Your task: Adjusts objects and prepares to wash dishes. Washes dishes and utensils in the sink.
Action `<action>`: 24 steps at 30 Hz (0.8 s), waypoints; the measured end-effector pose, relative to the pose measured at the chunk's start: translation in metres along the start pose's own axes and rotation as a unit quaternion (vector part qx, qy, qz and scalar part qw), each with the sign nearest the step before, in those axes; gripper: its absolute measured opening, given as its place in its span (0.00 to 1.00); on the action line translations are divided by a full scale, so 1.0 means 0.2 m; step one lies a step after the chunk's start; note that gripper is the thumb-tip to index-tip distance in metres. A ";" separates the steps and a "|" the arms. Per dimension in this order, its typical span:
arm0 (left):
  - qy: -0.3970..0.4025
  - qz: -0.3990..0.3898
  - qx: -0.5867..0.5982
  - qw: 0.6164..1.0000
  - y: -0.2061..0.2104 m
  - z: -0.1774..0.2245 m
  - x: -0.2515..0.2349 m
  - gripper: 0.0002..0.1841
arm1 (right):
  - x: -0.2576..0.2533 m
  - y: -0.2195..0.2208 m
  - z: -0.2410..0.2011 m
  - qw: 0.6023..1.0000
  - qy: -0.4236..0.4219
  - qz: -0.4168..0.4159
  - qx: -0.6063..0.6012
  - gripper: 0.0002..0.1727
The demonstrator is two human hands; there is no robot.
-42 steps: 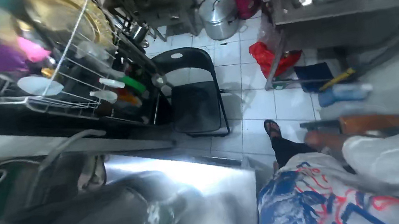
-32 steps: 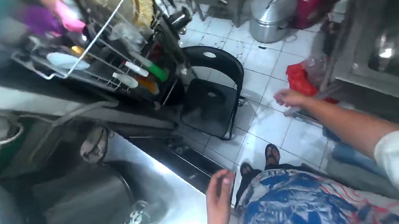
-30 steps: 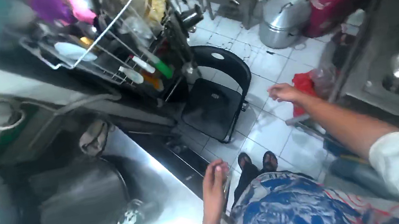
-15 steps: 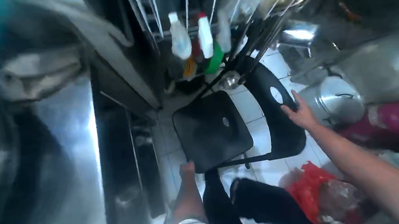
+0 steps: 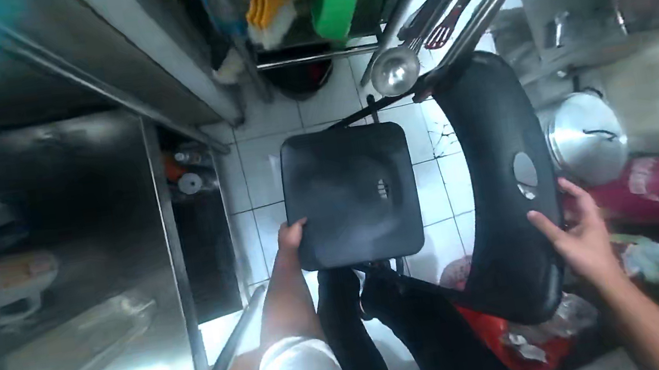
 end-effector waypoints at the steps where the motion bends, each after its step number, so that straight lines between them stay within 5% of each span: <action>1: 0.004 -0.009 -0.016 1.000 0.01 -0.02 0.03 0.30 | 0.02 -0.04 0.04 0.999 0.031 -0.005 0.008 0.46; 9: 0.021 -0.012 -0.158 0.987 -0.03 -0.15 0.38 0.27 | 0.12 -0.27 0.15 0.993 0.108 -0.033 -0.043 0.15; 16: 0.090 0.004 -0.124 0.988 -0.21 -0.03 0.81 0.27 | 0.27 -0.29 -0.10 0.971 0.148 -0.076 -0.171 0.21; 24: 0.176 -0.018 -0.023 0.984 -0.27 0.28 1.25 0.22 | 0.53 -0.19 -0.63 0.946 0.025 -0.148 -0.288 0.16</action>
Point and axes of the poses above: each hand's wrist, its own x-axis away from the middle knuckle, its own y-axis out of the palm, z = x × y, the point moved 8 cm from there along -x, towards the middle knuckle, and after that the axes turned 11 degrees about z, right-handed, at the moved point
